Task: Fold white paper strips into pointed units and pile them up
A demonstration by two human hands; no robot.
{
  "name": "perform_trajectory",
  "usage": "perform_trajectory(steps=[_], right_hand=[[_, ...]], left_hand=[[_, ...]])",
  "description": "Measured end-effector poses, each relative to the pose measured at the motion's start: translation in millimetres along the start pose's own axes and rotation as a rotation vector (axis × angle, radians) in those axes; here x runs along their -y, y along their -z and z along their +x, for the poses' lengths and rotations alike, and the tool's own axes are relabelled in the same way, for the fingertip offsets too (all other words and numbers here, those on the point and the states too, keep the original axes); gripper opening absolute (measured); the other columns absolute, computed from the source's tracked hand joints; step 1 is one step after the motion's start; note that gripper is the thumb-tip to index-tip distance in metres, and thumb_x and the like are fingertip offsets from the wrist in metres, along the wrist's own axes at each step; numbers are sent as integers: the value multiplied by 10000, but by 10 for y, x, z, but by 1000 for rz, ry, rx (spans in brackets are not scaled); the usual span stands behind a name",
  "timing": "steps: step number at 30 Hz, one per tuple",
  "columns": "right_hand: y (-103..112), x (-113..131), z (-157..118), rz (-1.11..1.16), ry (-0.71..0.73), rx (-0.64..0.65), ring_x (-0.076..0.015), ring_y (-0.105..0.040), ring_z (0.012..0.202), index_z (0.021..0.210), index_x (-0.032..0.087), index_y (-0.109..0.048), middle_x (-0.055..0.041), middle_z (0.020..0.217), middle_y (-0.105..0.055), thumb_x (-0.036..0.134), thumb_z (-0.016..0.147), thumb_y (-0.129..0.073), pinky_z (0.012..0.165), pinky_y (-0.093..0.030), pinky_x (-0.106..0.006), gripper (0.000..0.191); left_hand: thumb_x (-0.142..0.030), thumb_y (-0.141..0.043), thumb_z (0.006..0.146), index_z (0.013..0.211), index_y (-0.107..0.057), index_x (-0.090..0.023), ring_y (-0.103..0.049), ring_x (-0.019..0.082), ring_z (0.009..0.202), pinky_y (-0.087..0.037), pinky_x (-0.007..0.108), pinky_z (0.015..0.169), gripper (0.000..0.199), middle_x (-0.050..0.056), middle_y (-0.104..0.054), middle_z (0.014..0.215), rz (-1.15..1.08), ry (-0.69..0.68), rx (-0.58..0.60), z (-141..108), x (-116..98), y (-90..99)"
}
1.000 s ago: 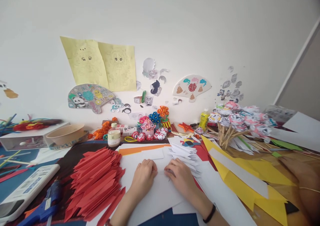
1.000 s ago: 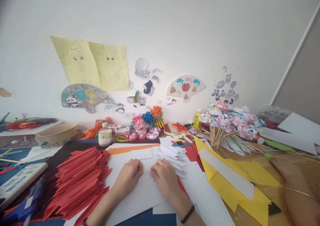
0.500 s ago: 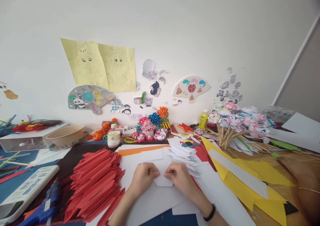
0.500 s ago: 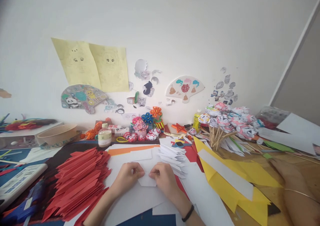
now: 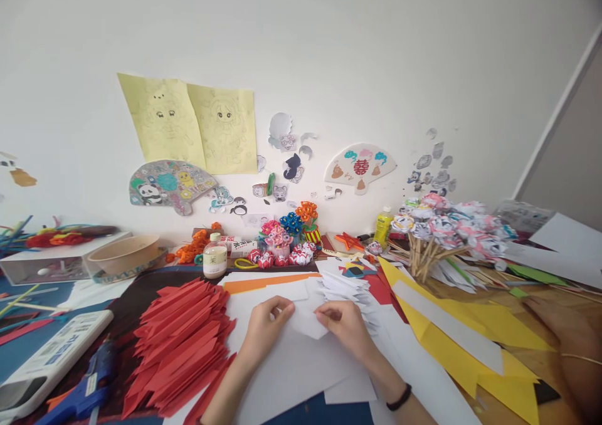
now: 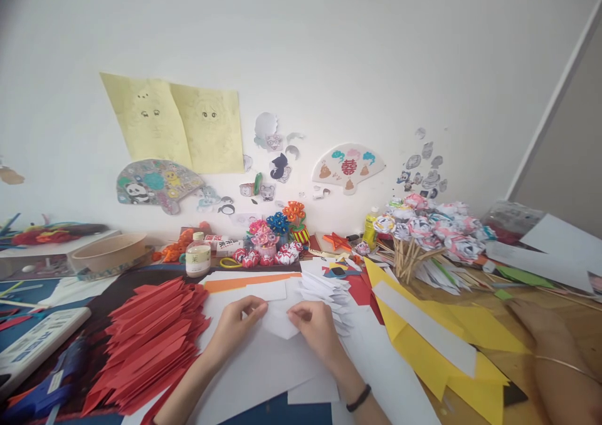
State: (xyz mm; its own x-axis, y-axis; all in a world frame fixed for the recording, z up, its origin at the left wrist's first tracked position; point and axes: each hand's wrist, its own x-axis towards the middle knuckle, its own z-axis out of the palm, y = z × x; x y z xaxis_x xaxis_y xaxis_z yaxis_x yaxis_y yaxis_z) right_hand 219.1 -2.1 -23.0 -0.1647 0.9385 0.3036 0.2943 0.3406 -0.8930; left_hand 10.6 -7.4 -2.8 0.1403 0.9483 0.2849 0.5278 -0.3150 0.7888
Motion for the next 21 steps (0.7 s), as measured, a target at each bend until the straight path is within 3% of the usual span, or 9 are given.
perform_trajectory(steps=[4,7,11,14,18,21], right_hand=[[2,-38,26,155,-40,-87,-225,-643,680,810,123,-692,-103,797,-709,455,759,-647,552,-503,-292,339],[-31,-20,27,244,-67,-105,-245,-648,755,834,125,-676,-111,835,-705,493,744,-659,635,-516,-323,379],[-88,60,8,304,-51,-60,-247,-637,853,833,143,-675,-97,875,-697,496,772,-633,769,-497,-339,361],[-104,85,2,323,-40,-35,-237,-624,870,840,150,-673,-84,888,-686,479,771,-643,795,-480,-324,337],[-90,55,12,305,-62,-105,-230,-604,875,846,155,-667,-72,889,-674,472,746,-669,775,-467,-309,333],[-84,55,11,335,-95,-91,-199,-606,763,841,151,-656,-56,812,-671,462,729,-685,688,-464,-288,332]], left_hand=[[-444,-516,801,909,-640,-166,-549,154,644,-414,243,605,323,46,-687,841,-26,38,31,-33,-18,-66],[-408,-592,749,830,-654,-174,-534,143,621,-410,237,605,256,26,-691,798,-9,37,114,-77,-47,-186],[-325,-617,722,761,-671,-172,-514,136,613,-395,228,604,168,6,-670,725,-8,-8,131,-108,-99,-316],[-299,-582,750,719,-656,-164,-514,135,625,-383,224,614,157,-6,-631,668,-24,-48,103,-108,-129,-318],[-316,-548,786,699,-622,-176,-524,134,643,-382,224,626,181,-13,-621,679,-60,-66,76,-97,-138,-249],[-303,-504,808,735,-603,-183,-530,137,655,-388,229,626,171,-4,-635,733,-73,-50,27,-86,-126,-220]])
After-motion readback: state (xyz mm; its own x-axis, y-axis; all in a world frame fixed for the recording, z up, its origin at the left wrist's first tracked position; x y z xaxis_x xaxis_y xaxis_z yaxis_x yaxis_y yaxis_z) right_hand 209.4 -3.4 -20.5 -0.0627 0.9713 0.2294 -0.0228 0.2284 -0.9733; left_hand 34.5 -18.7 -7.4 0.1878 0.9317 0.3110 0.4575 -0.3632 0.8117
